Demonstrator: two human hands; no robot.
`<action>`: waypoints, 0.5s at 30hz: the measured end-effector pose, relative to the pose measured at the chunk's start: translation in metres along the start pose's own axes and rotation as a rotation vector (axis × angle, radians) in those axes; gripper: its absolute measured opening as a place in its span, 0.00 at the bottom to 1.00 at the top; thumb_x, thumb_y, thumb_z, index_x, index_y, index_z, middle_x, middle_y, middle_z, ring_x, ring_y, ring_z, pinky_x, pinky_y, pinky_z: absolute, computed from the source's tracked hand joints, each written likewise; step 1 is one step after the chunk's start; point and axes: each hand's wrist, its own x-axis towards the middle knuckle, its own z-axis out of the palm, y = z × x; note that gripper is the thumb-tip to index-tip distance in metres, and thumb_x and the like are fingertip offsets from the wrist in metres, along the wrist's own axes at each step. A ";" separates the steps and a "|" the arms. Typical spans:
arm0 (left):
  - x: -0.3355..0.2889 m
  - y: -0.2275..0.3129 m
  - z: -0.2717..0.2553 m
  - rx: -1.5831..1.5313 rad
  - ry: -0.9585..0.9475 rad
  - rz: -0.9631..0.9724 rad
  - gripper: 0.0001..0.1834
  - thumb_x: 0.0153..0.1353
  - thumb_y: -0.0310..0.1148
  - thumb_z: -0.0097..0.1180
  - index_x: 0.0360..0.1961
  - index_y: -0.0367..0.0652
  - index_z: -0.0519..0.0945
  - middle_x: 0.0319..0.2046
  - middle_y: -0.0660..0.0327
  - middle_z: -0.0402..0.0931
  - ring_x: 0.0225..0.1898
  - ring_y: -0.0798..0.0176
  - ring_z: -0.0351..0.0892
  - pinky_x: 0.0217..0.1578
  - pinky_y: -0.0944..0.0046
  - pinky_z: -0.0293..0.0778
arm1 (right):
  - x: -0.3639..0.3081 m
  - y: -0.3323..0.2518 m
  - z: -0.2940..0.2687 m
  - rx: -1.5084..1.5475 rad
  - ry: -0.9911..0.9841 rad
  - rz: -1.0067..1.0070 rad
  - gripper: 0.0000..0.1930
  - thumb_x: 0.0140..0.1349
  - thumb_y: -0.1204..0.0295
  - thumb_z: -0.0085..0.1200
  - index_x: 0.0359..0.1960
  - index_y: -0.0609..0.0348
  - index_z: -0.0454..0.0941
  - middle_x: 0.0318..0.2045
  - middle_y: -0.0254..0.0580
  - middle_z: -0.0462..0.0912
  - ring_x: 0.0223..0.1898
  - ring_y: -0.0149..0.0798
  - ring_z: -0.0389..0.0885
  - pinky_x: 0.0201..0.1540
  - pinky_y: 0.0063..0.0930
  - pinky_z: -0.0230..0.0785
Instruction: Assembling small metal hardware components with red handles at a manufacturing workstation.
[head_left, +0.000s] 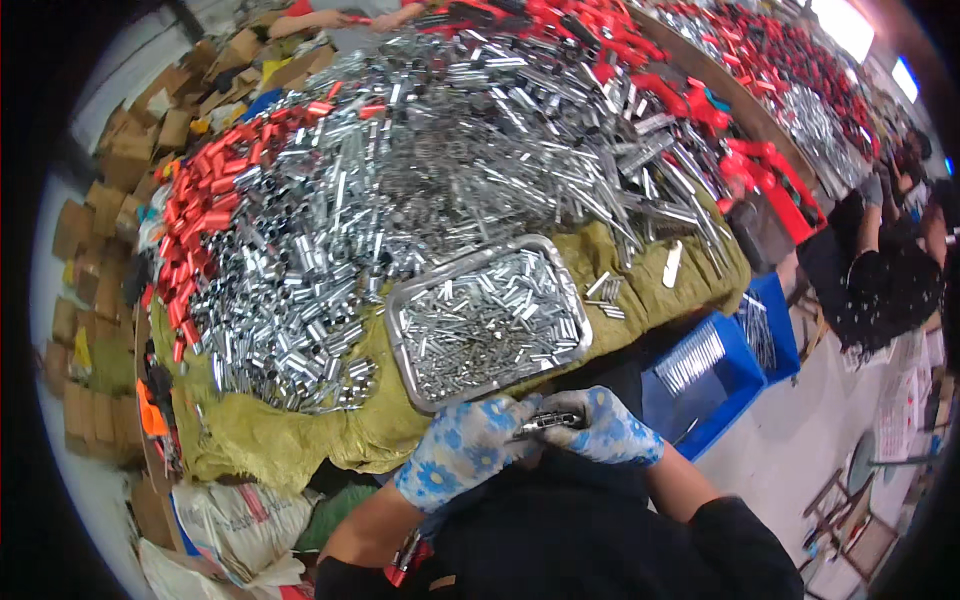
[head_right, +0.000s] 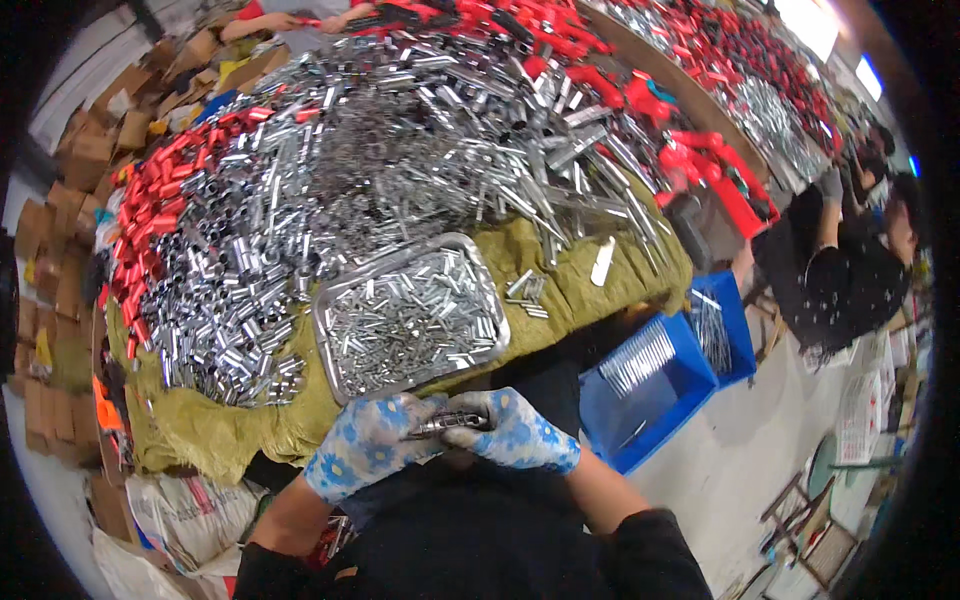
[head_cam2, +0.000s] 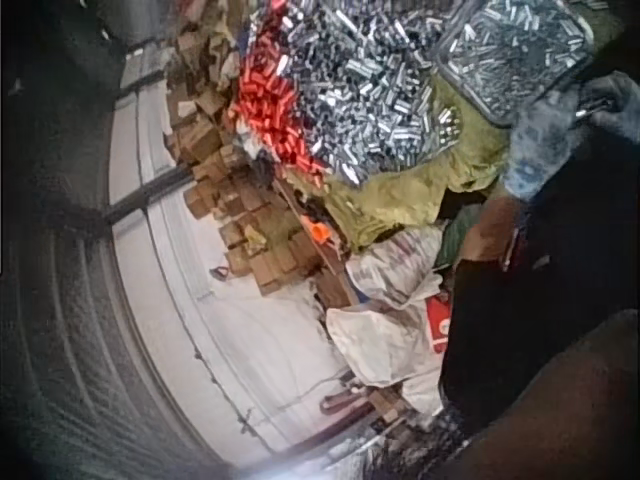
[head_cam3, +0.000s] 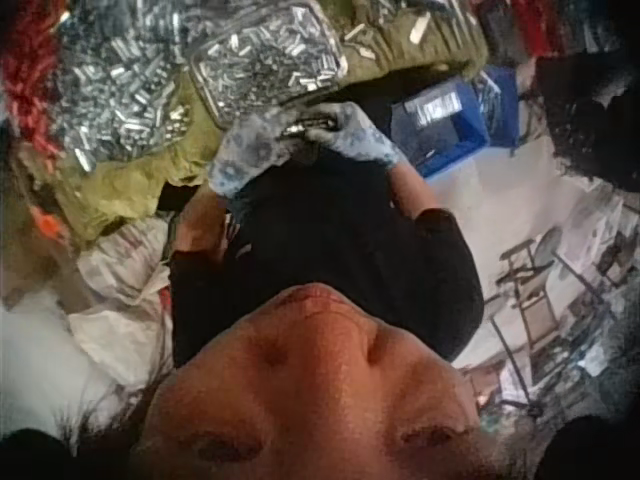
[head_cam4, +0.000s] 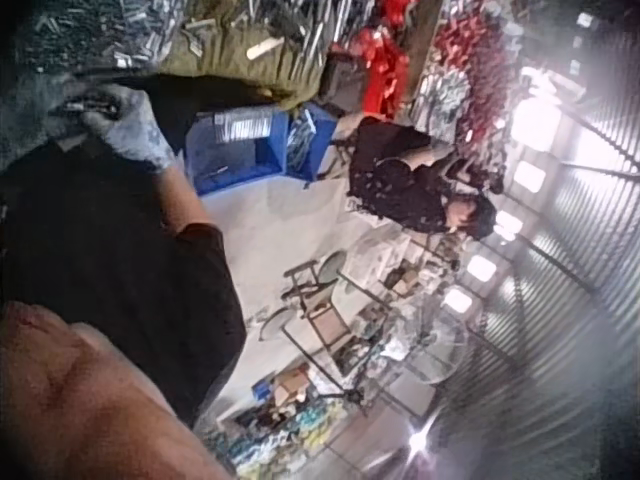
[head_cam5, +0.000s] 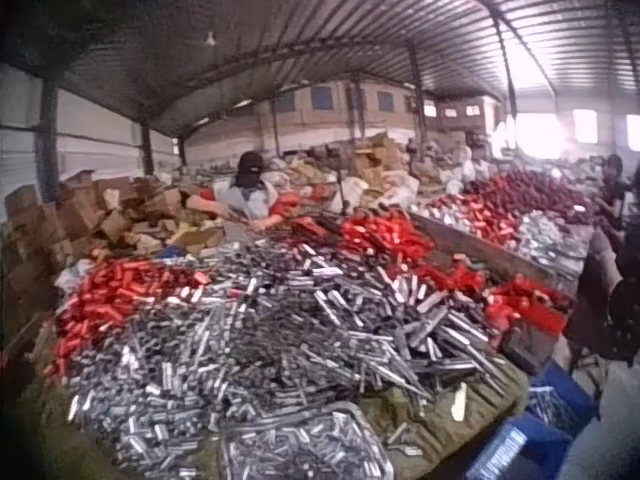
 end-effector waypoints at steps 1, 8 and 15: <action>0.006 0.004 0.001 0.115 -0.071 -0.034 0.22 0.53 0.42 0.63 0.49 0.48 0.78 0.32 0.57 0.77 0.32 0.54 0.79 0.33 0.57 0.75 | -0.001 0.007 -0.004 0.212 -0.082 0.212 0.19 0.61 0.68 0.55 0.52 0.64 0.75 0.33 0.42 0.83 0.30 0.29 0.79 0.35 0.25 0.72; 0.031 -0.041 0.020 -0.033 0.340 -0.574 0.16 0.54 0.37 0.58 0.38 0.35 0.78 0.30 0.59 0.78 0.28 0.67 0.75 0.28 0.67 0.71 | -0.044 0.097 -0.051 0.531 -0.012 0.464 0.15 0.65 0.61 0.50 0.43 0.60 0.80 0.25 0.34 0.80 0.21 0.23 0.72 0.23 0.20 0.66; 0.043 -0.078 0.051 -0.544 0.723 -0.815 0.28 0.61 0.55 0.51 0.40 0.34 0.74 0.19 0.64 0.68 0.20 0.68 0.66 0.23 0.67 0.63 | -0.183 0.442 -0.098 0.142 1.186 1.023 0.17 0.59 0.57 0.51 0.35 0.59 0.81 0.27 0.44 0.83 0.26 0.38 0.81 0.29 0.33 0.72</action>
